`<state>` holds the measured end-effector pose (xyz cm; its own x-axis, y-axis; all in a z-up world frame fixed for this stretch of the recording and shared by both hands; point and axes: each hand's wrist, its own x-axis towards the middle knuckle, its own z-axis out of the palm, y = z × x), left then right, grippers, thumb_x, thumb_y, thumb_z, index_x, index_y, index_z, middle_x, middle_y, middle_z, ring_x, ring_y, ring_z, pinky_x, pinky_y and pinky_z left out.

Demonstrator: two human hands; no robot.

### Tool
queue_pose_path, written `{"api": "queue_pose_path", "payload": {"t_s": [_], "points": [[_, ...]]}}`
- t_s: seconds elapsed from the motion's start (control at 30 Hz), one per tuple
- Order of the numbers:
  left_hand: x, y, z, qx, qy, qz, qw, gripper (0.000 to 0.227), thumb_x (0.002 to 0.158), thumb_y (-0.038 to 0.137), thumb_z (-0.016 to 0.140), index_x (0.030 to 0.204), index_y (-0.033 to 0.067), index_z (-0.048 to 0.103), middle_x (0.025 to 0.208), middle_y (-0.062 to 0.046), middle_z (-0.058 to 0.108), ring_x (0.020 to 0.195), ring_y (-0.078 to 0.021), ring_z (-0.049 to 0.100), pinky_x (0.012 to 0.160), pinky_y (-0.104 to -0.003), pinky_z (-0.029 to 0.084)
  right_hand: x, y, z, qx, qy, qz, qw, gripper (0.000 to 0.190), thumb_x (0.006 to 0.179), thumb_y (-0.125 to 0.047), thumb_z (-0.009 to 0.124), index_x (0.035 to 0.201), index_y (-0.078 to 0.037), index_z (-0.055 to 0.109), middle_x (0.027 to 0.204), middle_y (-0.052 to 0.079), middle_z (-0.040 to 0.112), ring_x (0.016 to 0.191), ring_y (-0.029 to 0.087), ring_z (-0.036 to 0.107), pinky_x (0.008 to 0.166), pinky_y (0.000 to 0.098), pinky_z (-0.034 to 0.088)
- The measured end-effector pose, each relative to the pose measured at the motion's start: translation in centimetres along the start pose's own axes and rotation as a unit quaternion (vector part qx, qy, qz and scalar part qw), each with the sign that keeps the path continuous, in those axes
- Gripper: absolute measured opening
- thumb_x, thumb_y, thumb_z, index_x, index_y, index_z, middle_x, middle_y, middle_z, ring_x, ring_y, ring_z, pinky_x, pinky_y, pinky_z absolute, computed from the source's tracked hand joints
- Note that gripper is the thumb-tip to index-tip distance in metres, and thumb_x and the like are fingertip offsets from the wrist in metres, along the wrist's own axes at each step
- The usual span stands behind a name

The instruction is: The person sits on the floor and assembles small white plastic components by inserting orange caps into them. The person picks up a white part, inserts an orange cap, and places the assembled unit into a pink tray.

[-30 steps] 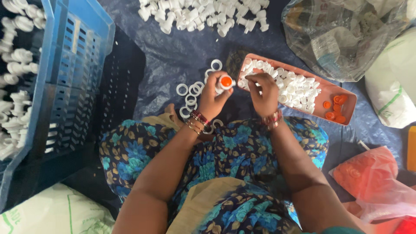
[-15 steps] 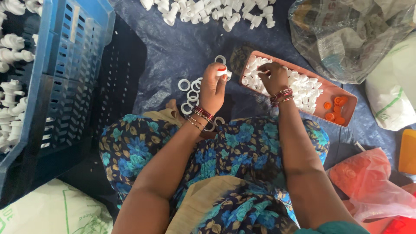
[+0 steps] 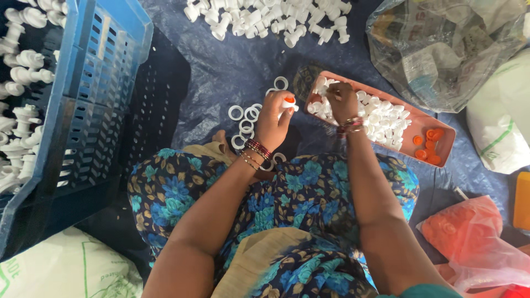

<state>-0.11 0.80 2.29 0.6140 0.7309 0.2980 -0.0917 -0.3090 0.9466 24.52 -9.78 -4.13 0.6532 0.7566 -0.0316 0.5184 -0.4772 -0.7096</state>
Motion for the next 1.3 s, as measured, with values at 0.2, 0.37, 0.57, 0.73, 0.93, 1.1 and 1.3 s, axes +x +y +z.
{"api": "queue_pose_path", "payload": {"t_s": [0.2,0.37,0.57,0.73,0.93,1.1,1.3], "points": [[0.1,0.9,0.1,0.014,-0.039,0.0,0.999,0.034,0.091,0.003,0.066,0.124,0.0087,0.059,0.122,-0.012,0.061,0.115,-0.0298,0.063,0.096,-0.039,0.056,-3.1,-4.4,-4.4,0.43,-0.264,0.115,0.856,0.026,0.099,-0.009,0.059,0.123,0.001,0.057,0.113,0.007,0.066,0.103,0.019,0.067,0.091,0.0362,0.057],[-0.2,0.7,-0.2,0.077,-0.111,0.02,0.991,0.029,0.088,0.01,0.076,0.114,0.0089,0.063,0.103,-0.008,0.064,0.102,-0.0306,0.061,0.089,-0.041,0.05,-4.5,-8.0,-4.0,0.407,-0.302,0.088,0.858,0.028,0.102,-0.01,0.056,0.128,0.001,0.058,0.114,0.006,0.064,0.099,0.014,0.065,0.087,0.0323,0.056],[-0.4,-0.9,0.4,0.117,-0.053,0.038,0.991,0.027,0.085,0.01,0.079,0.106,0.0059,0.062,0.098,-0.006,0.064,0.097,-0.0293,0.061,0.086,-0.04,0.049,-5.5,-10.0,-2.2,0.305,-0.217,-0.002,0.927,0.027,0.106,-0.013,0.061,0.125,0.004,0.067,0.109,0.008,0.067,0.094,0.013,0.064,0.084,0.0268,0.054],[-0.7,-2.2,0.8,0.093,0.005,0.026,0.995,0.035,0.081,0.005,0.077,0.113,0.0047,0.063,0.105,-0.011,0.063,0.096,-0.0287,0.063,0.083,-0.039,0.052,-6.3,-11.4,-1.9,0.195,-0.149,-0.139,0.959,0.04,0.087,-0.006,0.08,0.123,0.005,0.067,0.111,0.009,0.063,0.095,0.014,0.063,0.082,0.0272,0.052],[-0.6,-2.1,0.7,0.082,0.003,-0.001,0.997,0.036,0.083,0.005,0.076,0.116,0.0068,0.063,0.105,-0.011,0.06,0.097,-0.0278,0.064,0.082,-0.038,0.053,-7.2,-13.7,-1.6,0.114,-0.015,-0.204,0.972,0.03,0.087,0.004,0.081,0.114,0.001,0.068,0.1,0.008,0.073,0.09,0.014,0.074,0.08,0.0245,0.06],[-0.4,-0.8,0.6,0.059,-0.012,-0.018,0.998,0.046,0.086,0.008,0.079,0.127,0.0099,0.058,0.111,-0.009,0.064,0.103,-0.0271,0.066,0.086,-0.037,0.054,-7.4,-14.8,-1.8,0.085,0.057,-0.236,0.966,0.013,0.09,0.005,0.077,0.102,0.0,0.074,0.094,0.01,0.072,0.079,0.017,0.071,0.069,0.0263,0.057],[-0.2,0.7,-0.1,0.099,-0.015,0.025,0.995,0.066,0.081,0.006,0.08,0.14,0.0127,0.053,0.122,-0.011,0.066,0.11,-0.0303,0.064,0.095,-0.04,0.051,-7.1,-15.2,-2.6,0.07,0.007,-0.231,0.97,0.011,0.09,0.004,0.075,0.101,0.002,0.074,0.09,0.01,0.071,0.076,0.016,0.068,0.067,0.0264,0.053]]}}
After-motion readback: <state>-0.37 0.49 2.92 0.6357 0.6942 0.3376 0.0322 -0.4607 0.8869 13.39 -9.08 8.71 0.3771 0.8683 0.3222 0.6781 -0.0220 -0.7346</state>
